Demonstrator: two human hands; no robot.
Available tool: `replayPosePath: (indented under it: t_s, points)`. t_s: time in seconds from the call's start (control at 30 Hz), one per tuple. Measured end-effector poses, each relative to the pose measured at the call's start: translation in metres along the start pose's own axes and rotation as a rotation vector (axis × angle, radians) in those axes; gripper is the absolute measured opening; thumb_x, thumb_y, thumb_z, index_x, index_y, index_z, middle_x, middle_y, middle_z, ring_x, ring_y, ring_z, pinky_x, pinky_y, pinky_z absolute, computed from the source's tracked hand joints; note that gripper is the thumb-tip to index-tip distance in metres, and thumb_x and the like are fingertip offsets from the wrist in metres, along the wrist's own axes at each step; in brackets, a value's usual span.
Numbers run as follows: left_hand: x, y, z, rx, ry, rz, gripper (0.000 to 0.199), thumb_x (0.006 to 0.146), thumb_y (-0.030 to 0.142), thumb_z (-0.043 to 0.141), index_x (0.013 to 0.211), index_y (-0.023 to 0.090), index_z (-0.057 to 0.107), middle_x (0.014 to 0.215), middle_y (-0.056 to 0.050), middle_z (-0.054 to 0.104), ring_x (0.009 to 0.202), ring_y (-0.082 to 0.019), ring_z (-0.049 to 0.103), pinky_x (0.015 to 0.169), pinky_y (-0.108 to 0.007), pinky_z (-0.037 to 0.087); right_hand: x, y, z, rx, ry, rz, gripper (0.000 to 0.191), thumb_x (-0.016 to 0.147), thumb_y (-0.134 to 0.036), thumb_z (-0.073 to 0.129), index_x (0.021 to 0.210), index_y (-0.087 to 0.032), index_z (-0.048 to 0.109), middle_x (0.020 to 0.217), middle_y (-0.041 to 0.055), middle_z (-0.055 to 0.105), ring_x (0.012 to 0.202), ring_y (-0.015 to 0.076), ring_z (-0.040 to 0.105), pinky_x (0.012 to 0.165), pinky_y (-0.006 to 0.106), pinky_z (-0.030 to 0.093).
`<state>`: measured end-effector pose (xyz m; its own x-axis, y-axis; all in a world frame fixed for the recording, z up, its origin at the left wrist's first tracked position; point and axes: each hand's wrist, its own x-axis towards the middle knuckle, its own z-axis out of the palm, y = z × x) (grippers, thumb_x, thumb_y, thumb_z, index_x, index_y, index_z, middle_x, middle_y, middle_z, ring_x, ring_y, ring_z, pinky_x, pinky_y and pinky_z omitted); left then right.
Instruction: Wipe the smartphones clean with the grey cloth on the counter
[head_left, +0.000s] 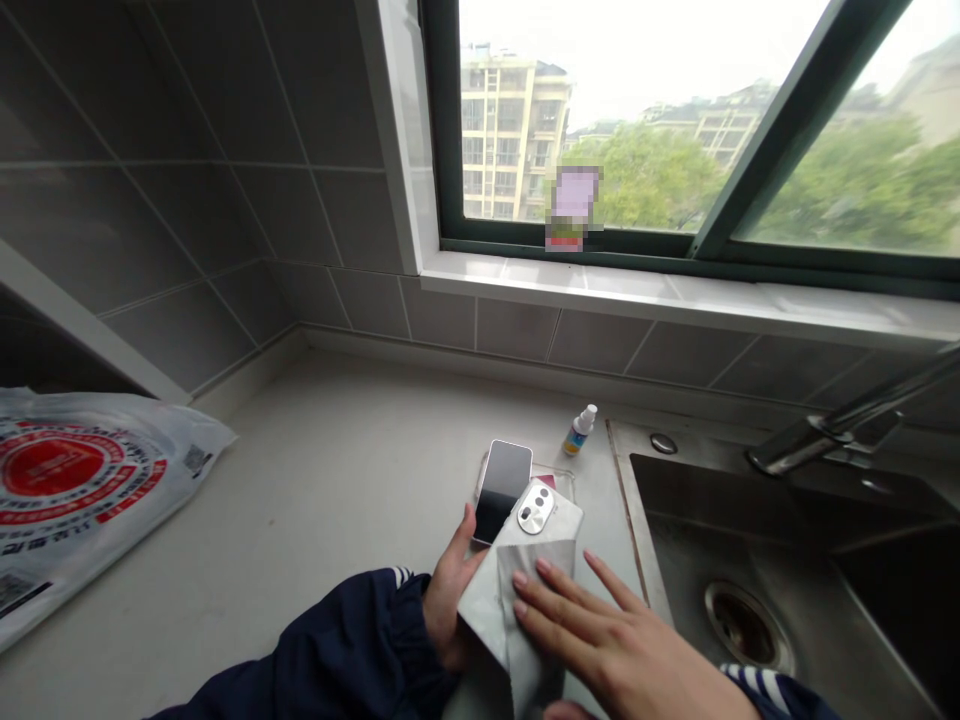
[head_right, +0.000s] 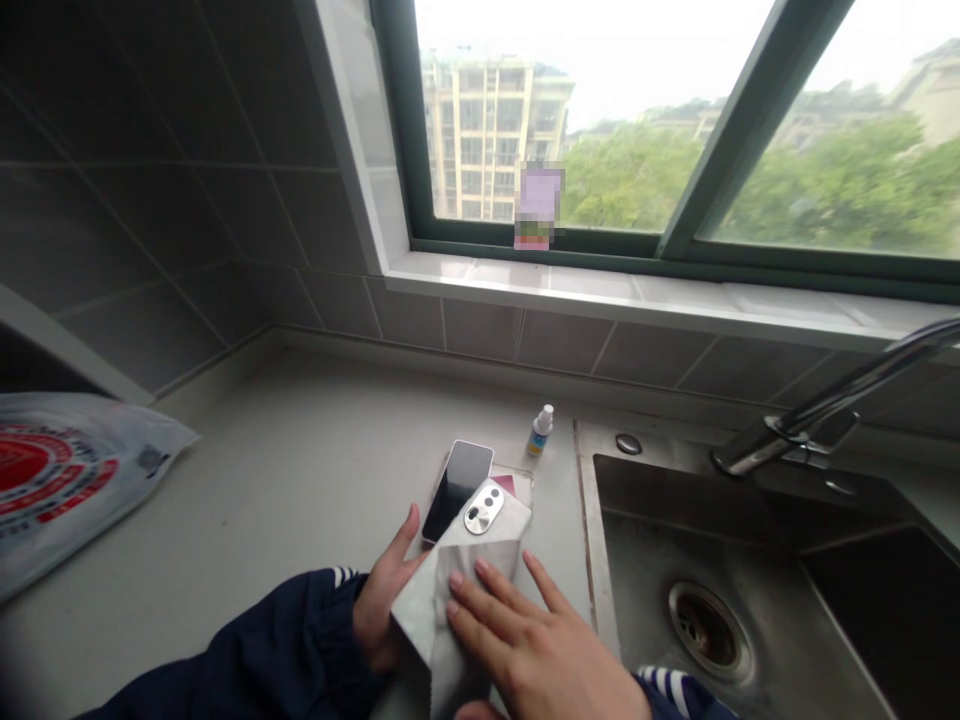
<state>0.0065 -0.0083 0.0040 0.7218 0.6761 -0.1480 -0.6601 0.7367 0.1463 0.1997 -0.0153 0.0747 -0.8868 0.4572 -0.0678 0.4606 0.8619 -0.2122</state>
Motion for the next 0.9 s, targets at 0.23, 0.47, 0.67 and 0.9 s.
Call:
replayPosePath:
  t_s: [0.23,0.47,0.67,0.9]
  points:
    - [-0.002,0.000,-0.008,0.086,-0.063,-0.047,0.094,0.085,0.074,0.016,0.141,0.001,0.037,0.119,-0.023,0.062,0.108,-0.029,0.061,0.098,-0.039,0.038,0.002,-0.001,0.012,-0.041,0.022,0.174,0.070,0.095,-0.053,0.044,0.151,-0.020,0.019,0.154,0.0049,0.017,0.140,0.0349,0.027,0.108,0.060,0.035]
    - [-0.005,0.001,-0.007,0.296,-0.063,-0.203,0.095,0.083,0.075,0.005,0.136,0.006,0.044,0.093,-0.020,0.069,0.068,-0.028,0.068,0.063,-0.038,0.049,0.005,0.012,0.023,-0.109,0.164,0.291,0.069,0.097,-0.051,0.038,0.153,-0.019,0.011,0.156,0.0051,0.015,0.143,0.0328,0.019,0.110,0.060,0.030]
    - [0.000,-0.002,-0.011,0.346,-0.068,-0.173,0.093,0.084,0.075,0.017,0.126,0.001,0.053,0.094,-0.020,0.070,0.072,-0.027,0.068,0.068,-0.038,0.050,0.008,0.010,0.032,-0.190,0.229,0.273,0.065,0.098,-0.049,0.037,0.152,-0.017,0.019,0.156,0.0057,0.017,0.143,0.0330,0.022,0.108,0.054,0.037]
    - [-0.006,-0.003,-0.010,0.051,0.092,-0.148,0.077,0.088,0.069,0.031,0.116,0.005,0.062,0.093,-0.010,0.071,0.098,-0.016,0.065,0.092,-0.022,0.040,0.023,-0.011,0.044,-0.259,0.317,0.016,0.075,0.093,-0.065,0.037,0.146,-0.012,0.036,0.150,0.0073,0.036,0.135,0.0337,0.039,0.105,0.045,0.042]
